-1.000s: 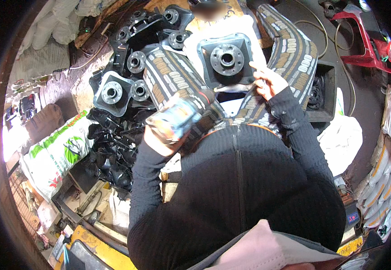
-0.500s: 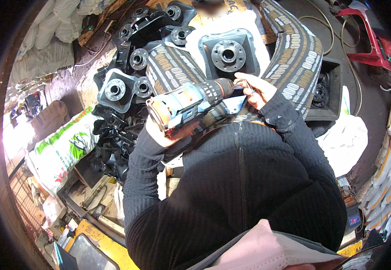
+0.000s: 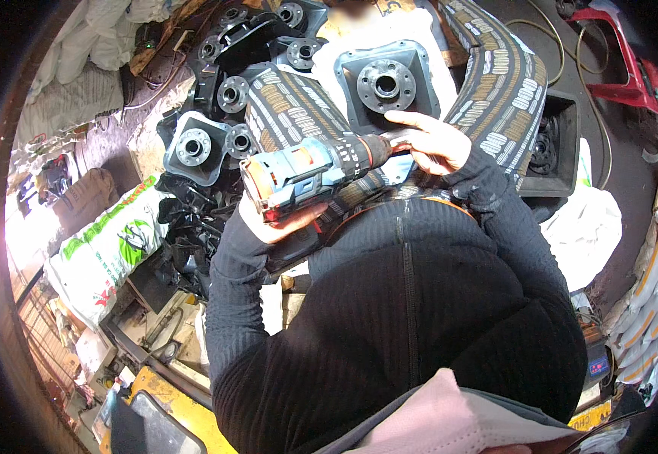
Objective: The person uses a cordless drill to make holes in black plastic parts placed on a workbench. They repeatedly position the drill, press the trigger, and reposition the parts to drill additional holes.
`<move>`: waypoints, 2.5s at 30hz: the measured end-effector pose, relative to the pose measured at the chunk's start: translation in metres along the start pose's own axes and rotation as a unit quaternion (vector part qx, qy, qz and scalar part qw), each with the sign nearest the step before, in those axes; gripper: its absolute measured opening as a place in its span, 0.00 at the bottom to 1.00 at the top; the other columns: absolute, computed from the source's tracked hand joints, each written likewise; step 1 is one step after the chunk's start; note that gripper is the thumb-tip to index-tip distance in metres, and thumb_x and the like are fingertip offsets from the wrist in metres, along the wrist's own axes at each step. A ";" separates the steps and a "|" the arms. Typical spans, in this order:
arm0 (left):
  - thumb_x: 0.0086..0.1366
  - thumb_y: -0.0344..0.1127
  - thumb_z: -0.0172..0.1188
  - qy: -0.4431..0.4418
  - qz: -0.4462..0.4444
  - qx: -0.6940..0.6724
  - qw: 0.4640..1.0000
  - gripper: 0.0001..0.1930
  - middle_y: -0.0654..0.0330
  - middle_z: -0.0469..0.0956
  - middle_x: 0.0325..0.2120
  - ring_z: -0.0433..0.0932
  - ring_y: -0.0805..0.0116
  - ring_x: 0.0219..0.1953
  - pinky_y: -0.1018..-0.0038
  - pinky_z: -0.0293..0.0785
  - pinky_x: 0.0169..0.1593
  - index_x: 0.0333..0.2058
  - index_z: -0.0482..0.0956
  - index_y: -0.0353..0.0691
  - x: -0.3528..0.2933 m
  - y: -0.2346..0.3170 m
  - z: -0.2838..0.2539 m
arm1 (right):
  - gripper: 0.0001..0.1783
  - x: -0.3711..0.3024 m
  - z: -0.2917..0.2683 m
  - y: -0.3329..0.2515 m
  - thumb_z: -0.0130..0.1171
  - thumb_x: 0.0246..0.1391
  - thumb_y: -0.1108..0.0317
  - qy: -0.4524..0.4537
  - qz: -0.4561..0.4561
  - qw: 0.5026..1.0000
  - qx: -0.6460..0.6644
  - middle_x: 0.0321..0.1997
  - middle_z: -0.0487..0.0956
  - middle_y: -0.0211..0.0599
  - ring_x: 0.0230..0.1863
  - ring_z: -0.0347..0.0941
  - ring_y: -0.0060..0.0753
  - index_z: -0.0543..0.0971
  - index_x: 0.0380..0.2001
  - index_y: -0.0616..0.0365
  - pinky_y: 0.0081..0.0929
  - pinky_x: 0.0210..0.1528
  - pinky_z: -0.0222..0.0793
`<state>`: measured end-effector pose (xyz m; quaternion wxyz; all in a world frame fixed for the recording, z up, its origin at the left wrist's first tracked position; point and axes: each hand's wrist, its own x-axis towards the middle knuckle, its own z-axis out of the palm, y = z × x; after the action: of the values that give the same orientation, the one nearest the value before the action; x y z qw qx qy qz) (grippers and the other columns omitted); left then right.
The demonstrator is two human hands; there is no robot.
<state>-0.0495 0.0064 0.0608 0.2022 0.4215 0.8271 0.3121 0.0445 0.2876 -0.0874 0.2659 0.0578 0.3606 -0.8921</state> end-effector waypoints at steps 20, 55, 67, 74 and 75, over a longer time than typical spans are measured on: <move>0.45 0.35 0.68 -0.024 0.026 0.205 0.978 0.22 0.59 0.78 0.38 0.78 0.57 0.41 0.64 0.74 0.46 0.43 0.79 0.46 0.014 -0.012 -0.013 | 0.21 0.033 -0.073 0.016 0.55 0.54 0.67 0.273 0.061 0.944 0.178 0.32 0.74 0.31 0.18 0.59 0.12 0.72 0.52 0.59 0.12 0.11 0.49; 0.42 0.24 0.63 -0.052 -0.168 -0.018 0.984 0.23 0.56 0.79 0.32 0.78 0.66 0.33 0.72 0.73 0.36 0.42 0.75 0.35 0.106 -0.022 -0.001 | 0.19 0.082 -0.040 0.018 0.62 0.51 0.55 0.351 -0.087 0.924 -0.125 0.22 0.77 0.37 0.16 0.76 0.27 0.74 0.27 0.63 0.21 0.21 0.69; 0.52 0.25 0.61 -0.131 -0.139 0.163 0.968 0.22 0.56 0.77 0.41 0.77 0.66 0.43 0.71 0.72 0.47 0.48 0.73 0.39 0.108 -0.068 -0.008 | 0.21 0.080 -0.046 0.031 0.62 0.50 0.52 0.422 -0.014 0.892 -0.159 0.26 0.80 0.38 0.21 0.78 0.27 0.78 0.33 0.63 0.22 0.24 0.74; 0.49 0.37 0.65 -0.212 -0.150 0.229 0.938 0.20 0.55 0.79 0.37 0.79 0.61 0.39 0.69 0.74 0.45 0.42 0.76 0.40 0.114 -0.078 -0.002 | 0.22 0.077 -0.049 0.031 0.62 0.49 0.50 0.437 0.010 0.871 -0.223 0.20 0.79 0.34 0.19 0.74 0.24 0.78 0.31 0.60 0.24 0.27 0.71; 0.48 0.39 0.66 -0.207 -0.149 0.224 0.941 0.20 0.55 0.79 0.35 0.79 0.61 0.38 0.68 0.75 0.45 0.41 0.76 0.40 0.113 -0.077 -0.002 | 0.21 0.076 -0.049 0.032 0.62 0.49 0.50 0.438 0.006 0.870 -0.226 0.19 0.78 0.34 0.20 0.74 0.24 0.79 0.31 0.60 0.24 0.28 0.70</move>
<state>-0.1582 0.0647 0.0012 0.3134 0.3831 0.8689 -0.0092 -0.0083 0.2685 -0.1649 0.0918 0.3835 0.6313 -0.6678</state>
